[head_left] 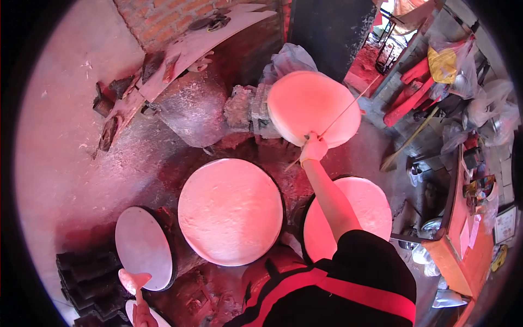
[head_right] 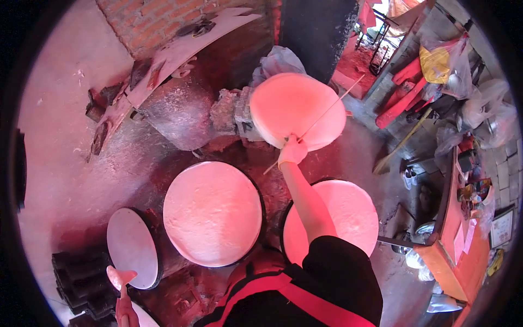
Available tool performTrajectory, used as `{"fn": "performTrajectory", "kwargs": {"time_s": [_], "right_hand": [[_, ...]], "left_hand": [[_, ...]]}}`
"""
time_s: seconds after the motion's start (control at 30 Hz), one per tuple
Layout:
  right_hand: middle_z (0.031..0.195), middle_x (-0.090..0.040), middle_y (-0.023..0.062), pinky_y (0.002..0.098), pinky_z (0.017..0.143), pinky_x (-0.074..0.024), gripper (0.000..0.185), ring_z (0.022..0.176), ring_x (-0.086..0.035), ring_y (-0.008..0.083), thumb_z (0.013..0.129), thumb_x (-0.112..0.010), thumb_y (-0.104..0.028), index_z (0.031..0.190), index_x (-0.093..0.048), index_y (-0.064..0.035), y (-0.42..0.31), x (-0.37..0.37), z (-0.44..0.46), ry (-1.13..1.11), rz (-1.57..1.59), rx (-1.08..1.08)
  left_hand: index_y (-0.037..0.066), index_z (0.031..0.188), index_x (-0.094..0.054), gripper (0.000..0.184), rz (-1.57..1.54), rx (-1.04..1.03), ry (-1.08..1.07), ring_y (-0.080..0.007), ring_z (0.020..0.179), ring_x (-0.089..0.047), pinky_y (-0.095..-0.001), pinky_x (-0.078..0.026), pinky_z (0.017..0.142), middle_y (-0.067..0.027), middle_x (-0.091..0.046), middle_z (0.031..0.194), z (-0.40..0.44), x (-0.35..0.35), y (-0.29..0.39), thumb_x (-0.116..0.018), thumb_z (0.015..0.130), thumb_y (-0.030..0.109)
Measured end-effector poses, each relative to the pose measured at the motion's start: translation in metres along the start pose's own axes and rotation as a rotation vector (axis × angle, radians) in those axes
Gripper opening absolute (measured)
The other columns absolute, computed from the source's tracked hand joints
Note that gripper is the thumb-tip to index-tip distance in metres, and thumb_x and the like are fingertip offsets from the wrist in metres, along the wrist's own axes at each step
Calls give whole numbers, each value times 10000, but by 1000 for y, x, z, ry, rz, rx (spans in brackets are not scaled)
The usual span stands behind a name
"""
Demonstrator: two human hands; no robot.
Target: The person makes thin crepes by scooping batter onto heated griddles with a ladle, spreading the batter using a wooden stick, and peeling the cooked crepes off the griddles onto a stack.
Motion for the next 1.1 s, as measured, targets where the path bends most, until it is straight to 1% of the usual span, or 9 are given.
{"fn": "performTrajectory", "kwargs": {"time_s": [0.13,0.23,0.4,0.47,0.63,0.77,0.83,0.93,1.1], "right_hand": [[723,-632,82,315,598,-467,194,646,-594,183,858,-594,-167,870,-627,24,35,-18,12,1,-130,50],[895,-649,71,343,801,-476,266,837,-584,184,954,-519,-232,947,-643,3,43,-6,12,-94,-212,248],[635,-410,-51,247,395,-252,285,444,-322,70,975,-501,-365,1074,-588,-112,24,21,-76,-360,54,-157],[611,-389,-66,247,379,-239,269,418,-311,62,972,-507,-367,1031,-590,-119,7,21,-158,-533,-108,-314],[504,-328,-87,254,345,-233,341,368,-300,62,945,-523,-488,830,-569,-170,69,52,-331,-753,-721,-571],[688,-479,-36,243,419,-349,218,499,-458,69,928,-603,-327,955,-600,-111,133,99,-463,-1113,-374,-543],[842,-542,81,352,615,-466,379,721,-585,220,911,-595,-185,1286,-546,-174,135,95,-518,-1191,-818,382],[875,-549,127,424,671,-477,440,745,-601,317,910,-593,-202,1341,-518,-243,148,102,-568,-1110,-1090,643],[987,-620,212,444,756,-485,476,881,-637,353,954,-497,-189,1423,-422,-217,178,64,-612,-1154,-1041,193]], "left_hand": [[-25,921,-668,111,440,-435,317,-260,863,-659,-337,-535,746,-146,-669,863,-16,-10,-29,-581,912,43],[15,1025,-676,161,-128,310,55,-276,882,-656,-334,-522,743,-133,-667,887,25,21,31,-561,915,40],[-97,1222,-510,281,-1067,604,-182,-84,727,-581,-156,-452,609,-66,-602,903,25,1,-25,-451,971,14],[-112,1245,-438,299,-2384,1028,-184,-66,608,-490,-157,-419,520,-41,-526,822,38,-35,-61,-448,971,8],[-64,1107,-506,226,-1766,1034,-299,-54,502,-424,-195,-385,437,-15,-499,755,77,-117,-107,-519,948,95],[46,950,-591,136,-849,700,-173,-217,524,-543,-340,-447,505,-65,-547,677,86,-203,-172,-593,832,115],[67,917,-578,122,-374,454,10,-325,602,-598,-446,-466,553,-113,-577,718,91,-228,-206,-590,802,104],[65,875,-555,111,-308,420,150,-405,716,-596,-496,-467,653,-146,-606,752,93,-207,-221,-572,766,59],[41,912,-623,135,-443,386,400,-335,727,-627,-412,-486,665,-142,-630,785,81,-152,-241,-646,790,94]]}}
Point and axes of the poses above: each hand's wrist, its own z-axis towards the middle knuckle, its own x-axis out of the back of the hand, y = z × x, the point moved 2 cm from there along z, towards the middle knuckle
